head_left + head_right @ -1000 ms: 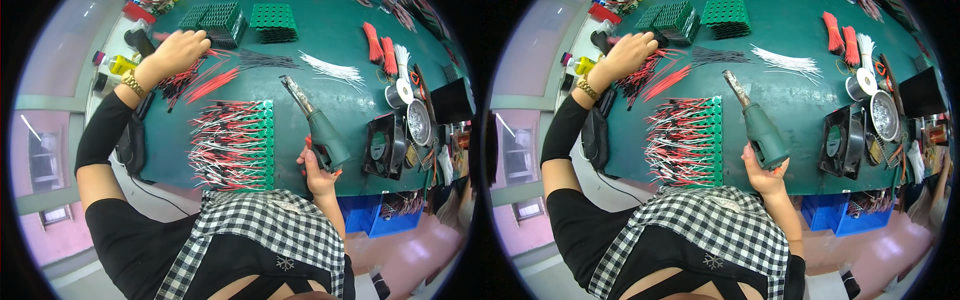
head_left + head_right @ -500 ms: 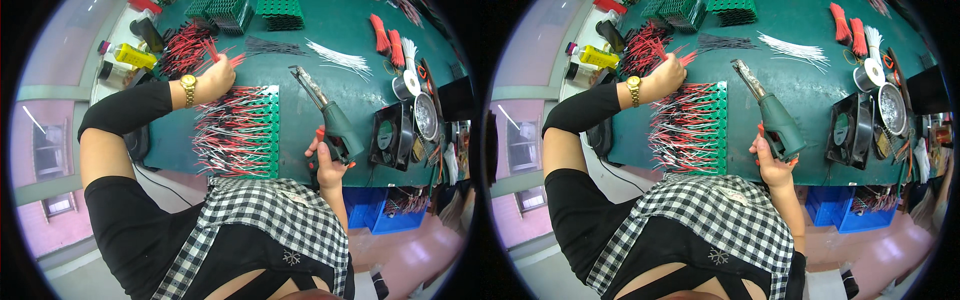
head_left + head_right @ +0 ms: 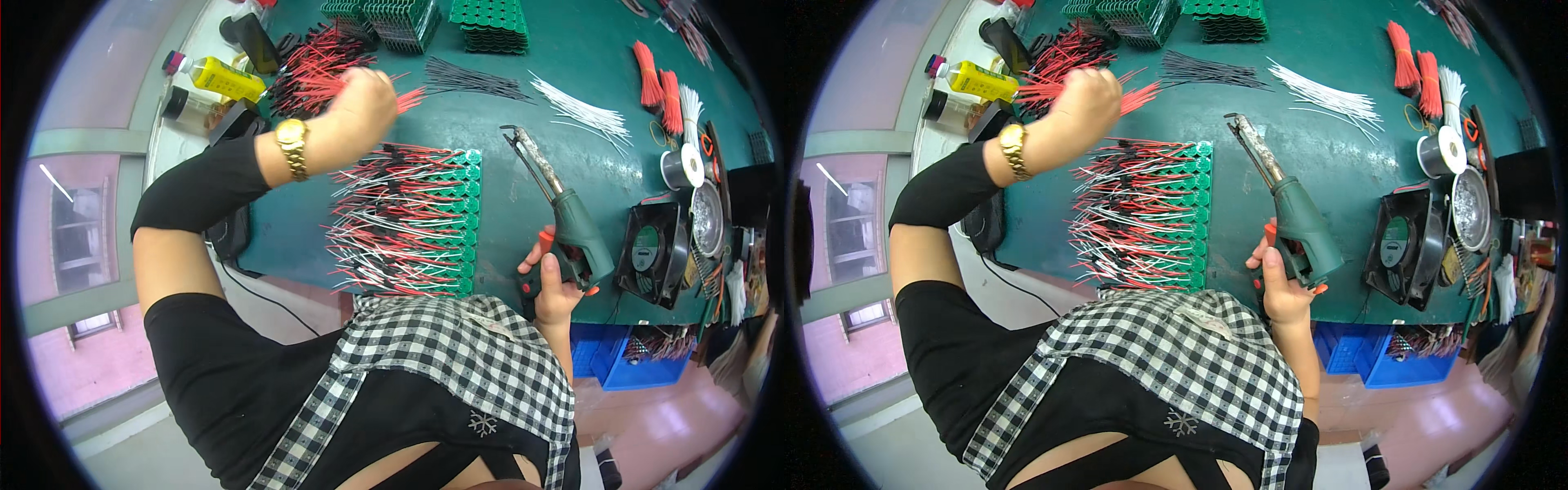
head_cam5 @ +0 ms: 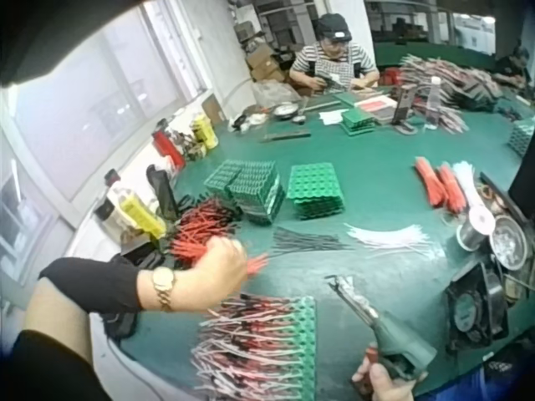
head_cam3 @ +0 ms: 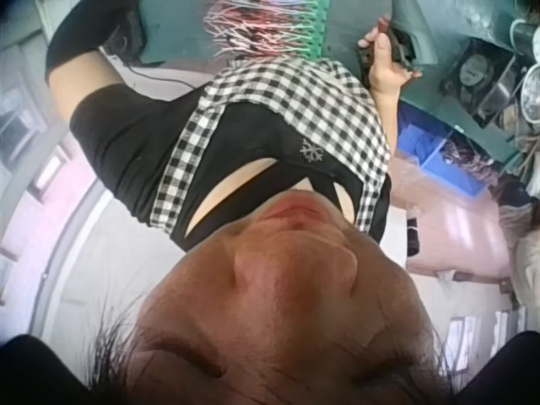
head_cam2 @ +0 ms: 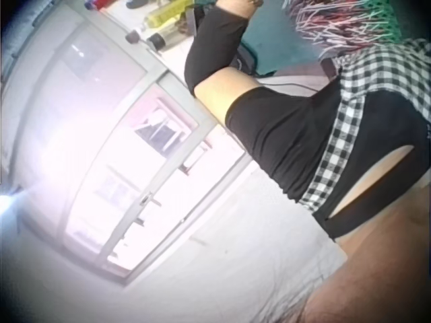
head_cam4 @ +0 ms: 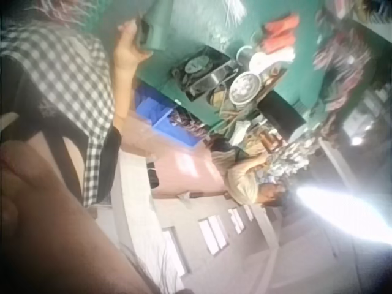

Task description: The person attaches wires to a panel of circular circuit boards by picking up wires, positioning them onto the boards by hand, and soldering them using a soldering iron.

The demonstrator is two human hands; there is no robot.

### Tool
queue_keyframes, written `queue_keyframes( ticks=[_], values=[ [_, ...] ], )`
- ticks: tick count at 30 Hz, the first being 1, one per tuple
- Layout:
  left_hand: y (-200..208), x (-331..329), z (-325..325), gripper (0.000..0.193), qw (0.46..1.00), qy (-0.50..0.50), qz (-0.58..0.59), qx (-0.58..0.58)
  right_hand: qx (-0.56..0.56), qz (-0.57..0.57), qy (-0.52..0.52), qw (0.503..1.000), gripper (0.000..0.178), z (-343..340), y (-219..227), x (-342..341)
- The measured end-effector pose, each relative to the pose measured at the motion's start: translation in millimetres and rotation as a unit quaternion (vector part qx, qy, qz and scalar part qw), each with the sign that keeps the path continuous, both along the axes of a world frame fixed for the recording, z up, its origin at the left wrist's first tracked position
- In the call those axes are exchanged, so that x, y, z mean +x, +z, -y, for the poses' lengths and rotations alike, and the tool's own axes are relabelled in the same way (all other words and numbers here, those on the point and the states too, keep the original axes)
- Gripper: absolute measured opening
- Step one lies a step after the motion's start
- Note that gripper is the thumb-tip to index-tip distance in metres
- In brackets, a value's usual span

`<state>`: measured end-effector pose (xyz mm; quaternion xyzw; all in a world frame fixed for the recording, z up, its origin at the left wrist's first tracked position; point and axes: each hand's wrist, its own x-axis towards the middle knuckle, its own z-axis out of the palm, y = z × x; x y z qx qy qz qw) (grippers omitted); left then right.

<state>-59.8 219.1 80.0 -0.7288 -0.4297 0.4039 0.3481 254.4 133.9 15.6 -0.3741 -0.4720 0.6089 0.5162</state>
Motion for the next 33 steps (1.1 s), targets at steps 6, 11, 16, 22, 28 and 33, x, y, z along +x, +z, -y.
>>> queue_keyframes(
  ticks=[6, 11, 16, 22, 28, 33],
  values=[
    [-41.0, 6.7, 9.0, 0.007, 0.998, -0.056, -0.001, -0.027, -0.02, 0.001, -0.014, 1.0, 0.03, -12.2, 11.0, -13.6],
    [2.9, 9.9, -20.8, 0.009, 0.897, 0.005, 0.441, -0.006, -0.028, -0.055, -0.033, 0.998, 0.031, -26.2, 7.8, -18.7],
    [5.8, 46.8, -23.4, 0.015, 0.666, -0.043, 0.742, -0.073, -0.058, -0.12, -0.069, 0.989, 0.034, -62.0, 25.5, -38.1],
    [-20.8, 94.4, -21.6, 0.007, 0.565, -0.038, 0.813, -0.134, -0.057, -0.096, -0.05, 0.993, 0.043, -109.4, 34.9, -49.4],
    [-46.2, 95.1, -24.2, 0.014, 0.646, -0.037, 0.745, -0.161, -0.033, -0.079, -0.044, 0.995, 0.053, -112.7, 0.5, -54.6],
    [-57.9, 93.5, -23.5, 0.009, 0.644, -0.05, 0.739, -0.19, -0.046, -0.054, -0.032, 0.997, 0.053, -113.3, -11.1, -48.2]
  ],
)
